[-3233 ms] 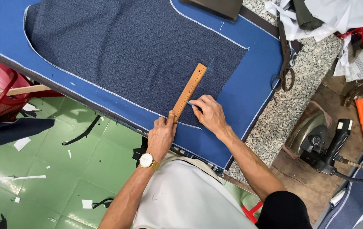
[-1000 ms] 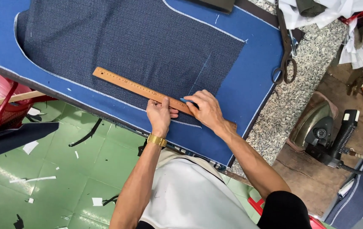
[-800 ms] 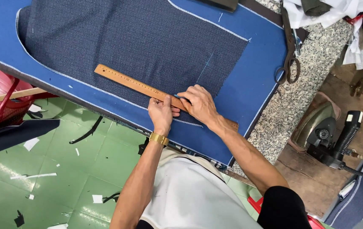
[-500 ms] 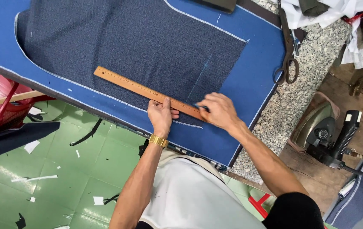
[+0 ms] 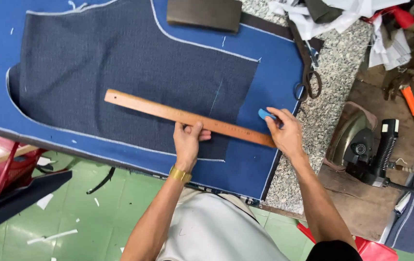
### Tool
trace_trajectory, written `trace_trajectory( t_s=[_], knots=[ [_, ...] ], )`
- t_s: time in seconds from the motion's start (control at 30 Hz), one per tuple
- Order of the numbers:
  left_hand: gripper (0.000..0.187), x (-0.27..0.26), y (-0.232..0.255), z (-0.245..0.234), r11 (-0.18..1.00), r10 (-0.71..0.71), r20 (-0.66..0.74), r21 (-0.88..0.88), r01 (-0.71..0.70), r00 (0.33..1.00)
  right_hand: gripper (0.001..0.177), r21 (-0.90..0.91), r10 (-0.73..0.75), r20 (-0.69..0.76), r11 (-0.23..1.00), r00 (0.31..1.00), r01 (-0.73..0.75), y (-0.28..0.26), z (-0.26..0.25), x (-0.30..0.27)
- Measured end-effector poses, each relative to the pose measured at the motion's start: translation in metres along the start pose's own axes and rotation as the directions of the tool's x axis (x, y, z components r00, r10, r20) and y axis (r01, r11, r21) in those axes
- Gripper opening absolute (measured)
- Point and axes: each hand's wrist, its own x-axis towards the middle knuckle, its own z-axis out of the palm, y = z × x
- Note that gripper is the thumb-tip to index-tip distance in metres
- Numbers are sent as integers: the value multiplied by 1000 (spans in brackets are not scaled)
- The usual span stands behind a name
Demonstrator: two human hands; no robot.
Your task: The person irons a dark blue denim garment piece on a blue work surface using a steam iron and a pressing block. They then use a ruler and chalk to mark lines on the fabric before folding it.
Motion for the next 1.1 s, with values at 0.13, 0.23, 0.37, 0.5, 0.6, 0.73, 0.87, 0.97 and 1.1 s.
trace_trajectory(
  t_s=[0.13, 0.23, 0.37, 0.5, 0.6, 0.73, 0.87, 0.97, 1.1],
  knots=[
    [31, 28, 32, 33, 1000, -15, 16, 25, 15, 1000, 15, 14, -29, 3, 999, 1000, 29, -39, 6, 33],
    [32, 46, 29, 41, 997, -4, 15, 75, 3, 1000, 15, 15, -57, -8, 998, 998, 57, -37, 18, 48],
    [30, 61, 20, 46, 995, -7, 26, 100, 4, 1000, 15, 19, -64, -5, 998, 998, 64, -33, 29, 59],
    [28, 65, 21, 50, 993, -16, 36, 116, 11, 999, 14, -24, -61, 36, 998, 998, 62, -29, 36, 63],
    [28, 69, 22, 54, 992, -15, 27, 122, 11, 1000, 13, -57, -75, 67, 995, 995, 79, -29, 41, 68],
    [27, 71, 19, 56, 992, -15, 3, 124, 14, 1000, 16, -57, -107, 110, 992, 988, 113, -33, 48, 79],
    [27, 71, 21, 60, 989, 6, -10, 147, -5, 1000, 15, -65, -141, 133, 986, 981, 151, -35, 62, 88],
    [26, 71, 22, 64, 987, 16, -57, 163, -7, 998, 16, -120, -164, 175, 975, 971, 187, -32, 78, 95],
    [26, 71, 23, 66, 987, 28, -103, 161, -11, 994, 17, -106, -206, 211, 967, 956, 232, -37, 94, 106]
  ],
)
